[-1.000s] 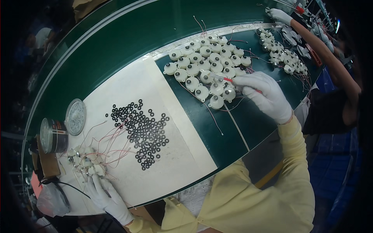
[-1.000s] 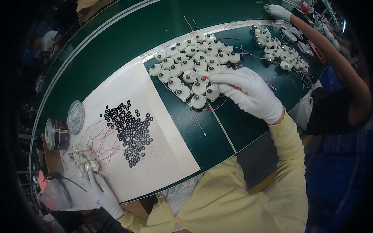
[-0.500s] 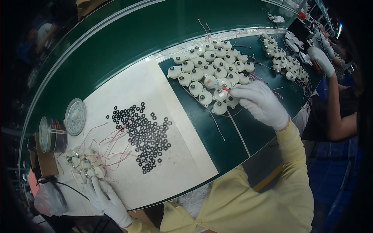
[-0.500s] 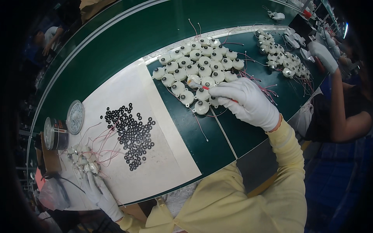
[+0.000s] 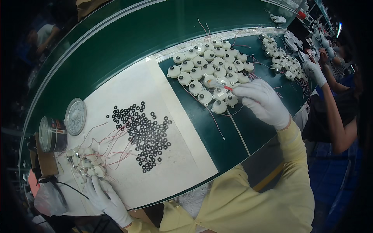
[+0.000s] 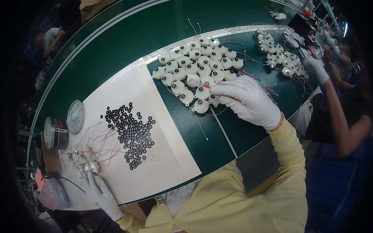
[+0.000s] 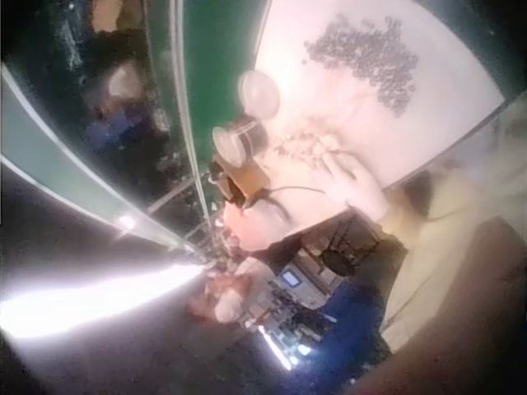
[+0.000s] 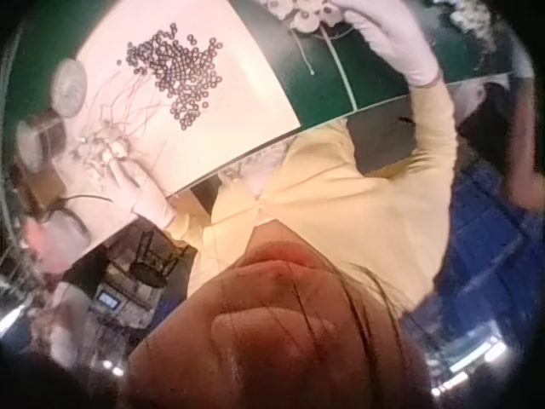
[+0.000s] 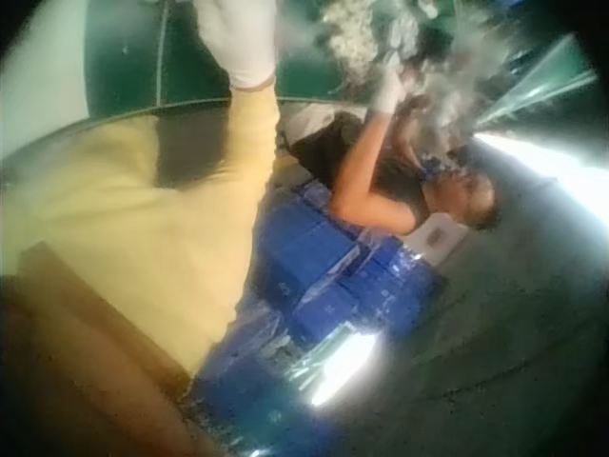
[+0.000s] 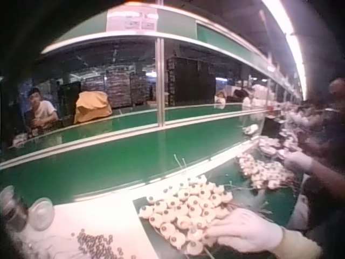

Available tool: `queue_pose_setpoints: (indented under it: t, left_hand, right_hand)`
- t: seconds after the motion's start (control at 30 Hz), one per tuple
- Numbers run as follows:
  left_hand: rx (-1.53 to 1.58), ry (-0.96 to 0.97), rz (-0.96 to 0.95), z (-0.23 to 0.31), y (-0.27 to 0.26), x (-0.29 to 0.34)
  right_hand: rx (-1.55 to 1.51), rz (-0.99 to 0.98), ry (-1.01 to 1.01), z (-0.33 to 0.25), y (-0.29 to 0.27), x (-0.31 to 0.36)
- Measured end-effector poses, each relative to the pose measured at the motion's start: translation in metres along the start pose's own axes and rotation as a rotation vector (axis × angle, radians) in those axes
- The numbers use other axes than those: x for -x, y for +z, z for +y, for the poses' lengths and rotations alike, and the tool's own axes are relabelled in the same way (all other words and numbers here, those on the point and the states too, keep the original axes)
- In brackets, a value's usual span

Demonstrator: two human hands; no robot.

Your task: The person applies a white substance to the center of small white circular components using a red-handled brush. They dip the brush into a container of the substance and carefully coat the target area on each unit. The person handles the components one by one, placing them on a green workbench alongside a pile of black washers.

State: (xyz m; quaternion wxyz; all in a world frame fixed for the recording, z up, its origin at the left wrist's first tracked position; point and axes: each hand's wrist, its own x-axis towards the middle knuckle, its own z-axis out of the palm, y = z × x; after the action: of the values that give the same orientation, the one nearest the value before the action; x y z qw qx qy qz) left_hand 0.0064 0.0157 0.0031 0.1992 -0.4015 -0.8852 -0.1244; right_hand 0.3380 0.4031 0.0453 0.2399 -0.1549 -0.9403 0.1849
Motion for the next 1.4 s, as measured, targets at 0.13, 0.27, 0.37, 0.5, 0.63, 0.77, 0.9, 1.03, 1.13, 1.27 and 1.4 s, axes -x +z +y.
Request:
queue_pose_setpoints:
  t: [0.13, 0.27, 0.37, 0.5, 0.63, 0.77, 0.9, 1.03, 1.13, 1.27, 1.4]
  left_hand:
    - [0.003, 0.007, 0.008, 0.0, 0.001, 0.0]
    - [0.001, 0.015, 0.005, -0.001, 0.001, -0.002]
    - [-0.008, 0.017, 0.007, 0.0, 0.0, -0.001]
    - [0.009, -0.002, 0.01, 0.0, 0.001, 0.0]
    - [0.006, -0.014, 0.008, 0.0, 0.0, 0.001]
    - [0.004, -0.02, -0.011, -0.002, 0.0, 0.002]
    - [0.008, -0.008, -0.021, -0.002, -0.001, 0.001]
    - [0.01, -0.039, -0.043, -0.002, -0.003, 0.002]
    - [0.017, -0.036, -0.054, -0.007, -0.001, 0.004]
    - [0.03, -0.044, -0.054, -0.007, -0.001, 0.005]
    - [0.047, -0.036, -0.05, -0.009, 0.001, 0.005]
  right_hand:
    - [0.039, -0.061, 0.015, -0.001, 0.0, -0.004]
    - [0.069, -0.023, -0.01, 0.002, -0.009, 0.007]
    - [0.11, 0.042, -0.053, -0.003, -0.016, 0.006]
    - [0.175, 0.109, -0.082, -0.005, -0.019, -0.006]
    - [0.244, 0.069, -0.137, -0.005, -0.014, -0.036]
    - [0.134, 0.052, -0.042, 0.001, -0.007, -0.055]
    - [-0.037, 0.12, -0.007, 0.014, 0.006, -0.064]
    - [0.026, -0.047, 0.2, 0.011, 0.004, -0.064]
    - [0.049, -0.079, 0.21, 0.01, 0.005, -0.065]
    - [0.007, -0.033, 0.177, 0.013, 0.012, -0.064]
    - [0.088, -0.089, 0.185, 0.016, 0.01, -0.063]
